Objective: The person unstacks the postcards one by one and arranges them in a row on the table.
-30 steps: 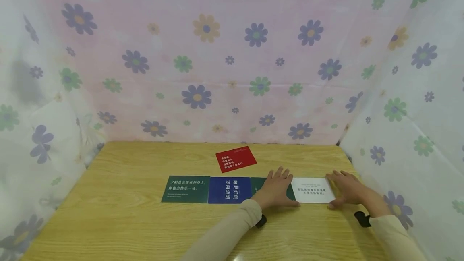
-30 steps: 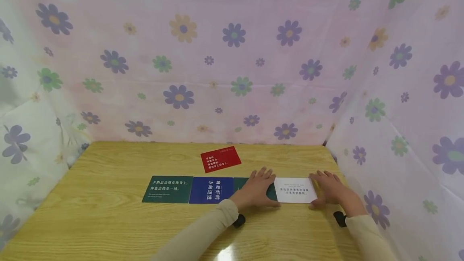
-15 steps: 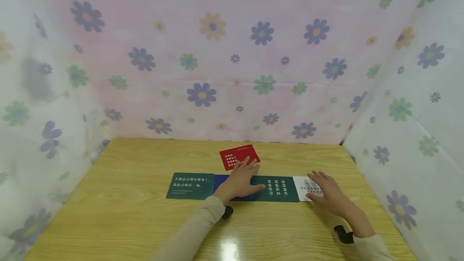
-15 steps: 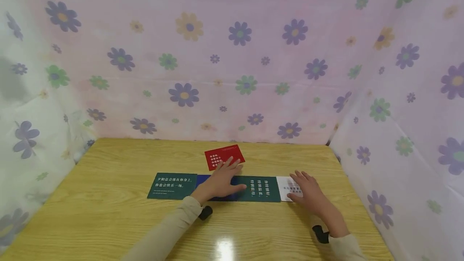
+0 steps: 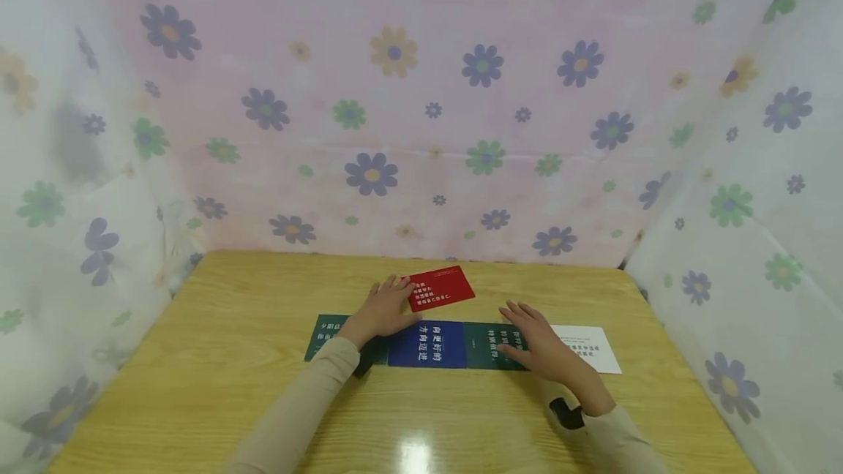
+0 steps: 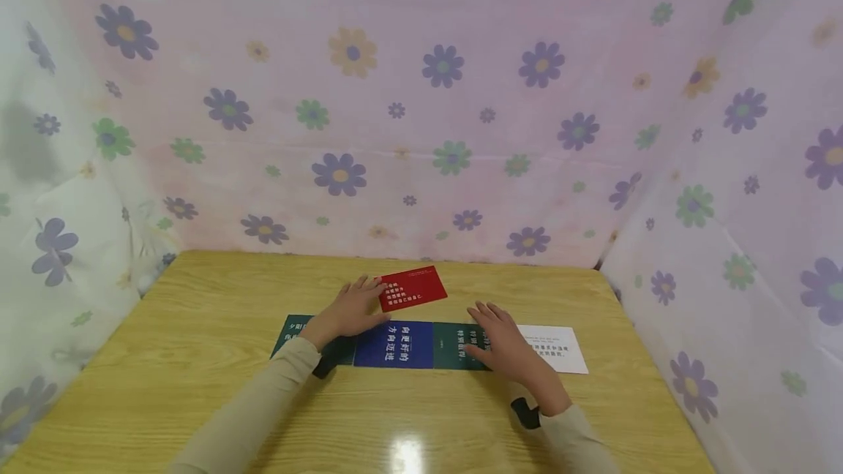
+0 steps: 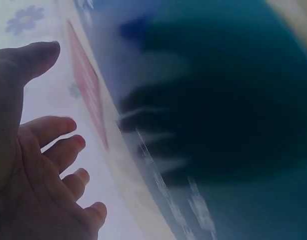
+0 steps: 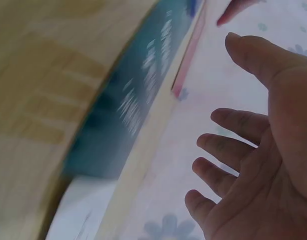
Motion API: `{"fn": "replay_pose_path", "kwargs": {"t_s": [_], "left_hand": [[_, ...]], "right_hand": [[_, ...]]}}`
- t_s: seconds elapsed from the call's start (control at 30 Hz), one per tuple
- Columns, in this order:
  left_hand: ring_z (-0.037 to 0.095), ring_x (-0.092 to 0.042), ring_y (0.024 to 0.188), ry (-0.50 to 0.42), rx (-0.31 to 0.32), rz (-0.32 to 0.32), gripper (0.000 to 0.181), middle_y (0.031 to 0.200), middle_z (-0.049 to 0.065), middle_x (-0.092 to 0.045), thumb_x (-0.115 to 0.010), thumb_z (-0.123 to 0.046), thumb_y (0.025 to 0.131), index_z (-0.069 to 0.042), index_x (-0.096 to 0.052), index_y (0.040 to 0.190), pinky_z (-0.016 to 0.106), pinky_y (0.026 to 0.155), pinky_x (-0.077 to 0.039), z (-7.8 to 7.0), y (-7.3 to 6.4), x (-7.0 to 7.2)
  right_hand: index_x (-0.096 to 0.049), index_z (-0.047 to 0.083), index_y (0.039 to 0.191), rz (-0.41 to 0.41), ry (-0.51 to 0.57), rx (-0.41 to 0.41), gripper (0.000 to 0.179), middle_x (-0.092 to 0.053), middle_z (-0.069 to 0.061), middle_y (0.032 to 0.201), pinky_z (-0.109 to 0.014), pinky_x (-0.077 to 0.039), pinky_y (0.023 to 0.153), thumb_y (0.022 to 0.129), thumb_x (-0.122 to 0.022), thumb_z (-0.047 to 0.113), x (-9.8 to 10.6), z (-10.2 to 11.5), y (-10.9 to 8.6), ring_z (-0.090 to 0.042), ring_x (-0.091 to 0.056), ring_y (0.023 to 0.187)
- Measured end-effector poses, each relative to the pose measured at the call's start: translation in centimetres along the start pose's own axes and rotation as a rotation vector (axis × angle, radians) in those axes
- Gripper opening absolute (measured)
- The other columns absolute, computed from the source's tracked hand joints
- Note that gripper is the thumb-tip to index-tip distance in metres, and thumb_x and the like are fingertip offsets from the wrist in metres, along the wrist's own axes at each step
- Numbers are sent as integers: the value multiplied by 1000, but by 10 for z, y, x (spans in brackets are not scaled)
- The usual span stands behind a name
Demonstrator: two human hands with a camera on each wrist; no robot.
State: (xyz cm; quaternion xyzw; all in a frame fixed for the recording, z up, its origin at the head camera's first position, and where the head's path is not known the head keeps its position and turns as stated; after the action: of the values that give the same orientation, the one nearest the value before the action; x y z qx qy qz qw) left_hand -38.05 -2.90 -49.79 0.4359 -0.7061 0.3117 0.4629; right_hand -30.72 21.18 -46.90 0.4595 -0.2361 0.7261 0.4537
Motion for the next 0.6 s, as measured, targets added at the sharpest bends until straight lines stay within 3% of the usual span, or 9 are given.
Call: {"fn": "replay_pose_path", "kwargs": {"t_s": [0.17, 0.37, 0.5, 0.6], "left_hand": [[44, -23, 153, 22, 17, 40, 73, 161, 20, -38, -63, -43, 97, -1, -42, 154, 65, 122, -19, 21, 2, 1], [46, -21, 152, -21, 33, 77, 82, 164, 23, -29, -63, -46, 97, 2, -33, 157, 65, 122, -18, 41, 6, -4], [47, -20, 153, -51, 42, 85, 85, 165, 23, -27, -64, -49, 96, 0, -33, 157, 66, 121, -19, 46, 10, -4], [49, -20, 152, -53, 41, 94, 87, 165, 23, -28, -65, -53, 94, -3, -35, 158, 69, 120, -18, 44, 11, -2]], "right_hand": [[-38, -4, 154, 42, 60, 24, 71, -31, -28, 161, -71, -26, 115, 99, -68, 28, -14, 7, 31, -52, -21, 150], [-34, -5, 155, 97, 92, 42, 73, -27, -30, 162, -70, -28, 116, 99, -67, 29, -23, 4, 67, -53, -22, 149], [-36, -6, 154, 108, 76, 18, 76, -30, -31, 160, -69, -30, 116, 96, -71, 28, -23, -3, 89, -52, -27, 147], [-35, -4, 155, 160, 60, -15, 77, -29, -28, 162, -67, -27, 118, 94, -73, 26, -28, -9, 103, -51, -25, 149]]}}
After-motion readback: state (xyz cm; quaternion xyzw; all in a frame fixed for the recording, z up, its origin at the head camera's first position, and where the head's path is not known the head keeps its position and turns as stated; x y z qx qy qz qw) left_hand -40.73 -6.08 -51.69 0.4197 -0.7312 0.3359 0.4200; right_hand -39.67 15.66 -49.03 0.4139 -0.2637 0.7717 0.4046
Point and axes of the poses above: each hand's wrist, its own y-axis towards the middle knuckle, its own x-axis out of the back of the hand, z = x × y, the point moved 10 cm from there along y, towards the middle knuckle
